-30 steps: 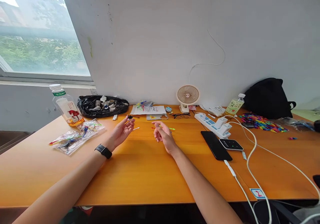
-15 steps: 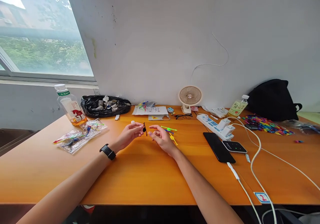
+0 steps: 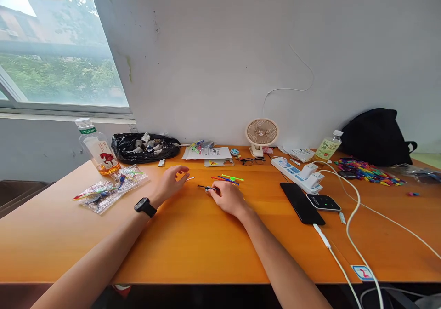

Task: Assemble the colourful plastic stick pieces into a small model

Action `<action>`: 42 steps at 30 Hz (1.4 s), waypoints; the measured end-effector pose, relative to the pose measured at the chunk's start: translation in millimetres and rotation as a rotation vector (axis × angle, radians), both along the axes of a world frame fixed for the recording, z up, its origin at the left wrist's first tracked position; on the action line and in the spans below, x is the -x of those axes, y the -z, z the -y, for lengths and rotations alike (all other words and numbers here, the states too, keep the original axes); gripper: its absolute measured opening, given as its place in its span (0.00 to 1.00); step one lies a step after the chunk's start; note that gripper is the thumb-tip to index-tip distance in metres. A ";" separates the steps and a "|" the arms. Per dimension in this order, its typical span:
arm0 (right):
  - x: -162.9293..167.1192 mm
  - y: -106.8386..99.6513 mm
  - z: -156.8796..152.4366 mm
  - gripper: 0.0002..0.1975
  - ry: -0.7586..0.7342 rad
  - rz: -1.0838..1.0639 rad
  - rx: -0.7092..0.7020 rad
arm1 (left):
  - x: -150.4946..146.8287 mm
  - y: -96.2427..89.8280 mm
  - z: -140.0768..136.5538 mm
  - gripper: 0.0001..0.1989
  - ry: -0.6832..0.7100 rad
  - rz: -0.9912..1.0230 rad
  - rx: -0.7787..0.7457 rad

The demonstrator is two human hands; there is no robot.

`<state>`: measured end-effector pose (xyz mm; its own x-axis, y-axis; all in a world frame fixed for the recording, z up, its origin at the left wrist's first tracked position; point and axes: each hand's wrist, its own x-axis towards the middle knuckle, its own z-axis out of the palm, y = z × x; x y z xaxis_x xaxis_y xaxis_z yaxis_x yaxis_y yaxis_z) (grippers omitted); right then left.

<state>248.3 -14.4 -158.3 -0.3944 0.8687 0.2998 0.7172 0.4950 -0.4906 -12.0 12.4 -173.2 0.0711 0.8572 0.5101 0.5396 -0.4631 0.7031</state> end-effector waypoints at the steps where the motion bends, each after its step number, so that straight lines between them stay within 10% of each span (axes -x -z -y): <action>1: -1.5 -0.9 -0.2 0.12 0.023 0.058 0.000 | 6.1 2.1 -2.3 0.12 -0.034 -0.079 -0.019; 6: -7.3 -4.4 -0.9 0.13 0.168 0.265 -0.047 | 19.1 14.7 -8.3 0.26 -0.046 -0.317 -0.015; 13: -15.6 -10.5 -4.0 0.11 0.425 0.381 -0.058 | 20.0 14.3 -11.4 0.17 0.012 -0.424 0.010; 33: -9.4 -6.7 0.7 0.14 0.108 0.304 -0.076 | 33.3 -0.1 -8.0 0.12 0.021 -0.470 0.031; 42: -10.2 -1.1 -8.5 0.16 0.273 0.196 -0.093 | -6.5 -2.5 6.1 0.11 0.212 -0.096 0.064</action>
<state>258.5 -5.9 -157.2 -0.2094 0.9225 0.3244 0.9054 0.3082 -0.2921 -5.5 6.2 -170.7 0.2981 0.8484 0.4374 0.5012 -0.5292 0.6847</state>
